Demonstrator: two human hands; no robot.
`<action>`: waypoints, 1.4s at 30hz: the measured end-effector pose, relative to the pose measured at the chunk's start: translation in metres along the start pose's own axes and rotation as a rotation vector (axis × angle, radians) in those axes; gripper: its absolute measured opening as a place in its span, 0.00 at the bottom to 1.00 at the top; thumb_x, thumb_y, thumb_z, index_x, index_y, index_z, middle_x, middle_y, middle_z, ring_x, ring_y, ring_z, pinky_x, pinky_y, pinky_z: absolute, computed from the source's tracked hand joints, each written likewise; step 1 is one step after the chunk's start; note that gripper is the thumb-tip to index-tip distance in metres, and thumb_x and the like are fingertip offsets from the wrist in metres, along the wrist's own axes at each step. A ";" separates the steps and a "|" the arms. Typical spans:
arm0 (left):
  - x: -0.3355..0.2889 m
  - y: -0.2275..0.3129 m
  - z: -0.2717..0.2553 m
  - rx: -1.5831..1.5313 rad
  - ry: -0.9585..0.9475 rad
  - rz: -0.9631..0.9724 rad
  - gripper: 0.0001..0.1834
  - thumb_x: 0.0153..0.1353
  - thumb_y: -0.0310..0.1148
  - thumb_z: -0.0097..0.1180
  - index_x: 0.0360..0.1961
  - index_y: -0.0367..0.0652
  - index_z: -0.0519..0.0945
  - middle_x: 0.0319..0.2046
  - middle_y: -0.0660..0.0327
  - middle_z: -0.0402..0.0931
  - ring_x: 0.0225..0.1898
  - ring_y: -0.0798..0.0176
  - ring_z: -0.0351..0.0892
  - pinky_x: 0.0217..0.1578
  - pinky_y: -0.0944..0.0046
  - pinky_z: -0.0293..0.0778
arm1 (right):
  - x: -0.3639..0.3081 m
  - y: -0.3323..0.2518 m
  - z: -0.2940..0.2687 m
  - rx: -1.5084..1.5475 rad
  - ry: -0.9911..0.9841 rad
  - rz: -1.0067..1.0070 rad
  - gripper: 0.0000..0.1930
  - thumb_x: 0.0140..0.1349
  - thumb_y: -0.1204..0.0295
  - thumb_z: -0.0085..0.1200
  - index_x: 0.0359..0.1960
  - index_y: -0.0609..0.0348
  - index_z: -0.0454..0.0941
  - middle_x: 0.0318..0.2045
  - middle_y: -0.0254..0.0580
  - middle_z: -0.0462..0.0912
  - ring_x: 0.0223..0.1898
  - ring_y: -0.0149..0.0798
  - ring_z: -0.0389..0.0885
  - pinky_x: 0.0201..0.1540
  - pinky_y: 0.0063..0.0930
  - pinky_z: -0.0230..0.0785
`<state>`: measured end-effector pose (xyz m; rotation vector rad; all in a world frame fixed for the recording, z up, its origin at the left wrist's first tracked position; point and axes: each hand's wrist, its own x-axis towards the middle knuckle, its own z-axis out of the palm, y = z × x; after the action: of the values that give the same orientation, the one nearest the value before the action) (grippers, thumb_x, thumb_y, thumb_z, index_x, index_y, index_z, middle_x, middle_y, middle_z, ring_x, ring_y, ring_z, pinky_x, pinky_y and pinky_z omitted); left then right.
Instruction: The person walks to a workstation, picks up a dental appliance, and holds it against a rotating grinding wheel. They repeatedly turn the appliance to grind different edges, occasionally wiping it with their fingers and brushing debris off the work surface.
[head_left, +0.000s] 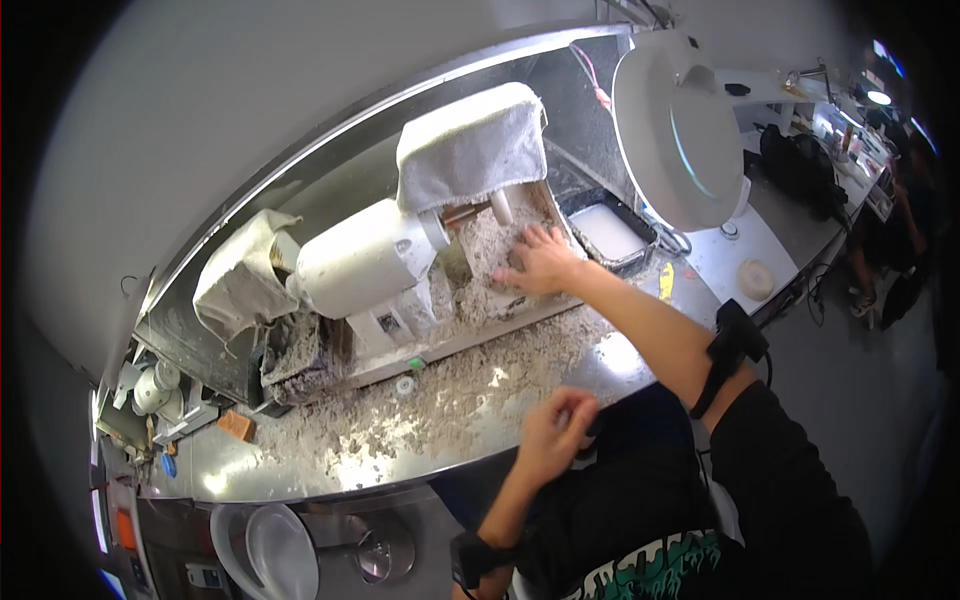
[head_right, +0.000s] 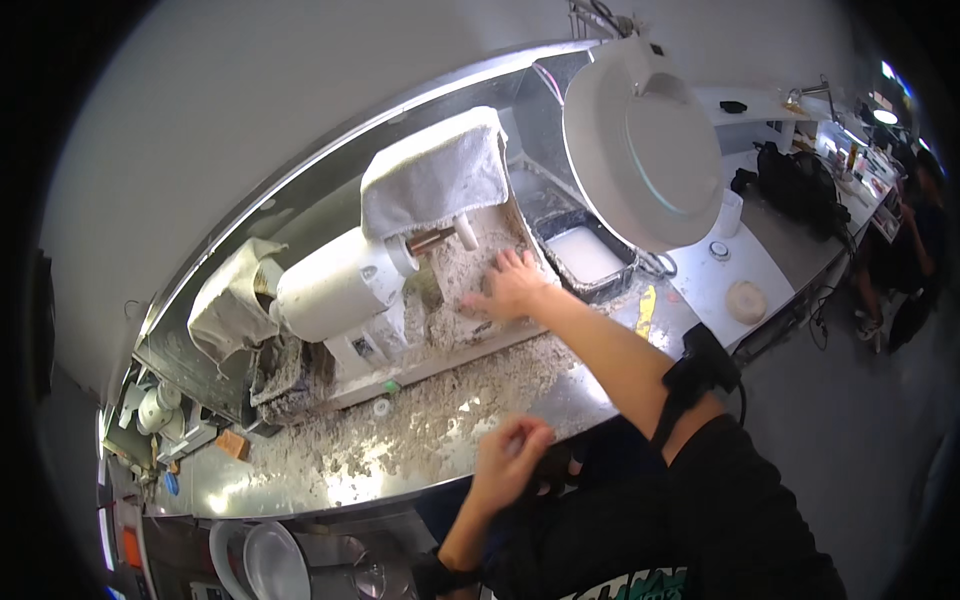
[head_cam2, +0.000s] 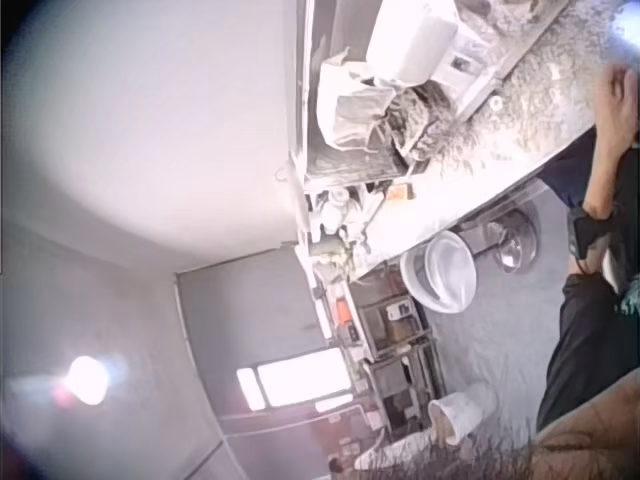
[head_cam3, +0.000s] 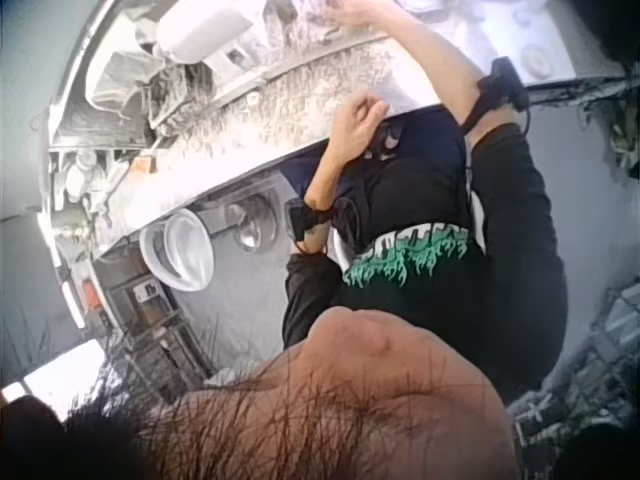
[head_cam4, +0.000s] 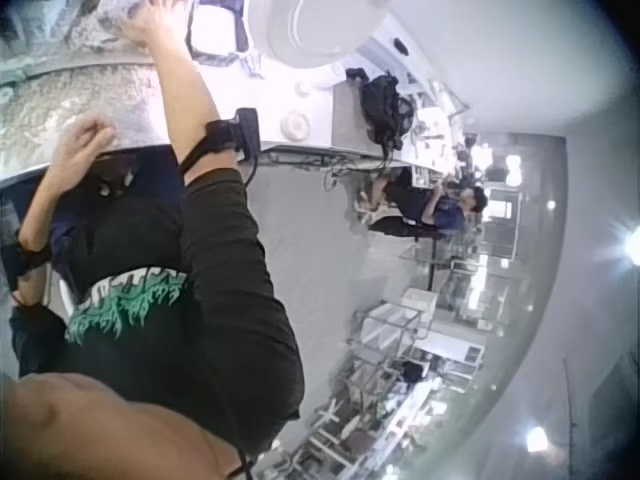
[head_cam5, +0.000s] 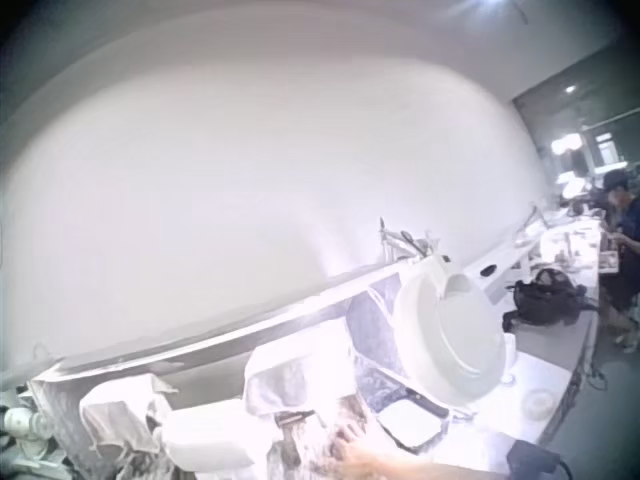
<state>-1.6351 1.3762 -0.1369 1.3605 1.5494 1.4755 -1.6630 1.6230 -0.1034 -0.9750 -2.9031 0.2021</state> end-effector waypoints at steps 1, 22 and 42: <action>0.001 -0.001 -0.013 -0.026 0.039 -0.028 0.08 0.60 0.33 0.55 0.34 0.38 0.78 0.23 0.64 0.73 0.26 0.74 0.68 0.29 0.72 0.66 | 0.001 -0.002 -0.001 0.156 0.094 -0.028 0.42 0.60 0.35 0.29 0.65 0.56 0.55 0.67 0.56 0.50 0.70 0.52 0.41 0.68 0.52 0.34; -0.050 0.038 -0.224 -0.373 1.065 0.047 0.10 0.65 0.38 0.46 0.28 0.46 0.69 0.18 0.71 0.59 0.18 0.77 0.58 0.14 0.75 0.52 | -0.025 -0.024 -0.011 0.443 0.498 -0.377 0.25 0.61 0.51 0.48 0.48 0.62 0.74 0.55 0.54 0.70 0.59 0.52 0.63 0.61 0.42 0.56; -0.065 -0.019 -0.177 -0.513 1.072 -0.013 0.13 0.66 0.39 0.43 0.26 0.44 0.69 0.16 0.69 0.58 0.16 0.74 0.57 0.16 0.73 0.52 | -0.081 -0.038 0.021 -0.027 -0.032 -0.397 0.60 0.46 0.28 0.44 0.68 0.63 0.38 0.69 0.58 0.37 0.71 0.52 0.31 0.67 0.55 0.26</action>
<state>-1.7827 1.2580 -0.1335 0.2035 1.5044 2.5662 -1.6234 1.5420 -0.1209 -0.3825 -3.0554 0.1527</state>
